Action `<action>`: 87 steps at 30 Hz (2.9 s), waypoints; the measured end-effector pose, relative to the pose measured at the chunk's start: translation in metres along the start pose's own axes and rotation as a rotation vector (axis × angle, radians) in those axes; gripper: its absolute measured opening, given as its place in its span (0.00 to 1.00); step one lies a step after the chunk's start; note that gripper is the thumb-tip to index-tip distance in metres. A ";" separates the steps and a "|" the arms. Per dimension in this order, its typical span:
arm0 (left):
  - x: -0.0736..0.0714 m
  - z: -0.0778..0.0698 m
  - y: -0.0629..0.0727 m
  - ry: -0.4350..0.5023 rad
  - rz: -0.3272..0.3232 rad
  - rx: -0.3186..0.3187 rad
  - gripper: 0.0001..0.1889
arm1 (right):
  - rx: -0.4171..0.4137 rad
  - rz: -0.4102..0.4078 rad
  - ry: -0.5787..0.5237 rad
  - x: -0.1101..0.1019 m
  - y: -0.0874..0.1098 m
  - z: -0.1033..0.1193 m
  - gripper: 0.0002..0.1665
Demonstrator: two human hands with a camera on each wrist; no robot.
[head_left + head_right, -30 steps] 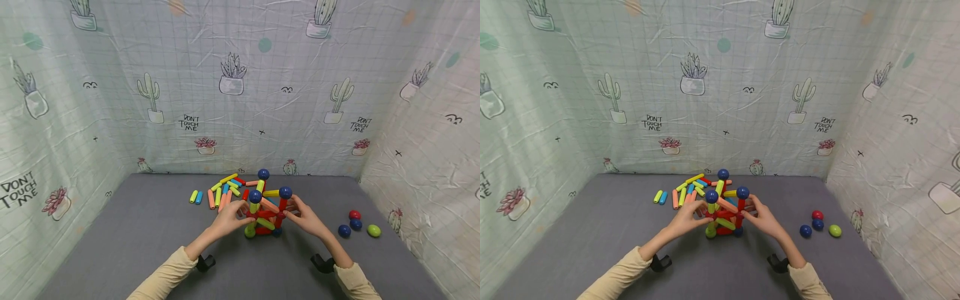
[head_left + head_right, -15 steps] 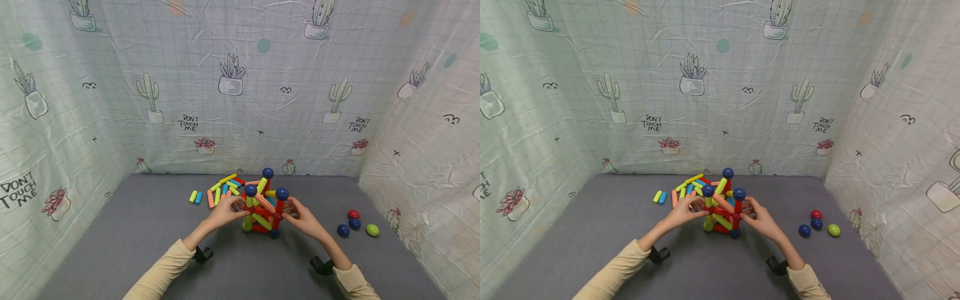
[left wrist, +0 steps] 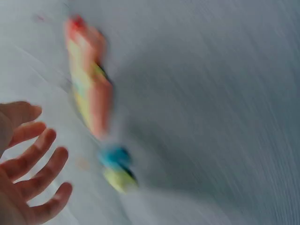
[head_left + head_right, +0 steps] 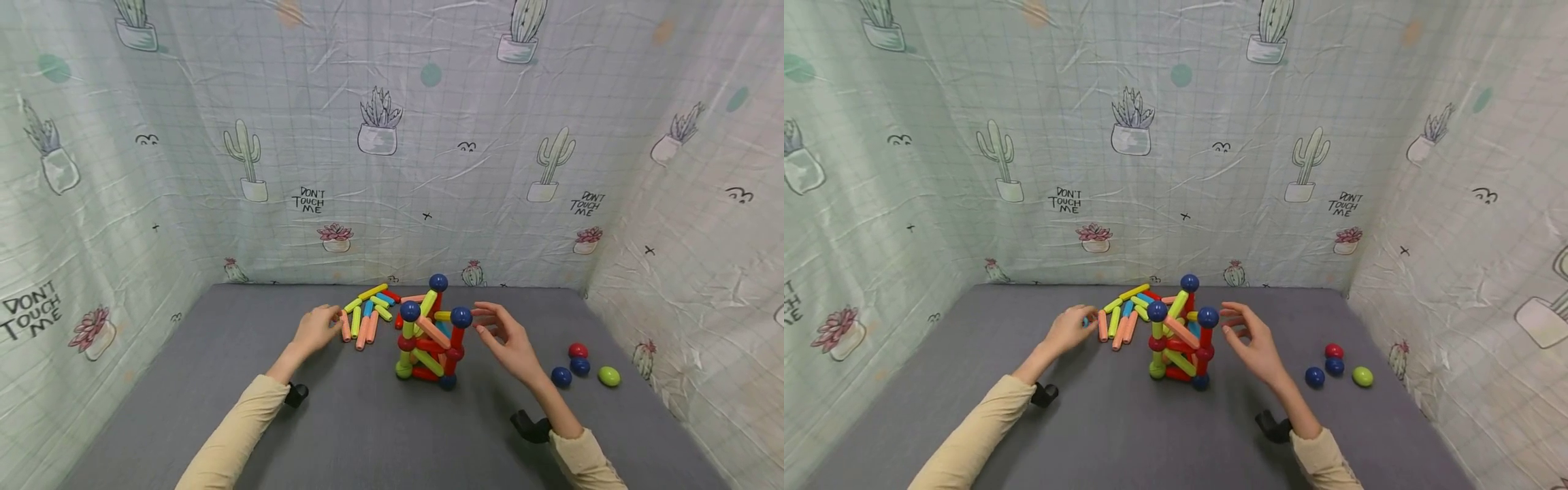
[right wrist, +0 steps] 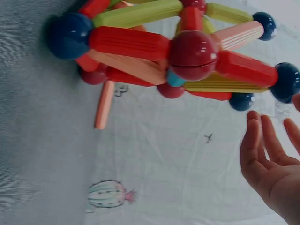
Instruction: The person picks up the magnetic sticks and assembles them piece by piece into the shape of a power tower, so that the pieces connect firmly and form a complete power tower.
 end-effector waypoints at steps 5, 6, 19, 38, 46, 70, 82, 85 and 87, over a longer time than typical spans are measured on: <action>-0.002 0.038 -0.003 -0.216 -0.034 -0.065 0.11 | -0.046 -0.056 0.016 -0.002 -0.004 0.028 0.21; -0.002 0.043 -0.004 -0.232 -0.016 -0.082 0.12 | -0.045 -0.058 0.018 -0.001 -0.005 0.032 0.20; 0.009 0.059 0.000 -0.223 0.209 -0.224 0.12 | -0.042 -0.039 -0.009 0.010 -0.004 0.038 0.19; -0.068 -0.104 -0.028 0.371 -0.266 0.202 0.13 | -0.038 -0.032 0.001 0.011 -0.005 0.037 0.18; -0.060 -0.168 -0.025 0.530 -0.122 0.453 0.13 | -0.038 -0.008 0.010 0.010 -0.005 0.037 0.18; -0.046 -0.177 -0.017 0.190 -0.201 0.388 0.19 | 0.014 0.021 -0.034 0.012 -0.004 0.002 0.20; -0.013 -0.106 0.028 1.038 0.292 -0.575 0.25 | 0.293 0.276 -0.041 0.019 0.010 -0.026 0.26; -0.003 -0.106 0.033 1.223 0.434 -0.643 0.30 | 0.318 0.295 -0.063 0.020 0.012 -0.029 0.27; -0.001 -0.108 0.033 1.300 0.451 -0.645 0.31 | 0.326 0.303 -0.074 0.022 0.012 -0.030 0.27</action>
Point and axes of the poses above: each hand's wrist, its own y-axis away from the middle knuckle, its own x-axis out of the palm, z = x × y, the point moved 2 cm from there along -y, towards the middle knuckle, and after that the axes turned 7 degrees about -z, right-handed, at the moved point
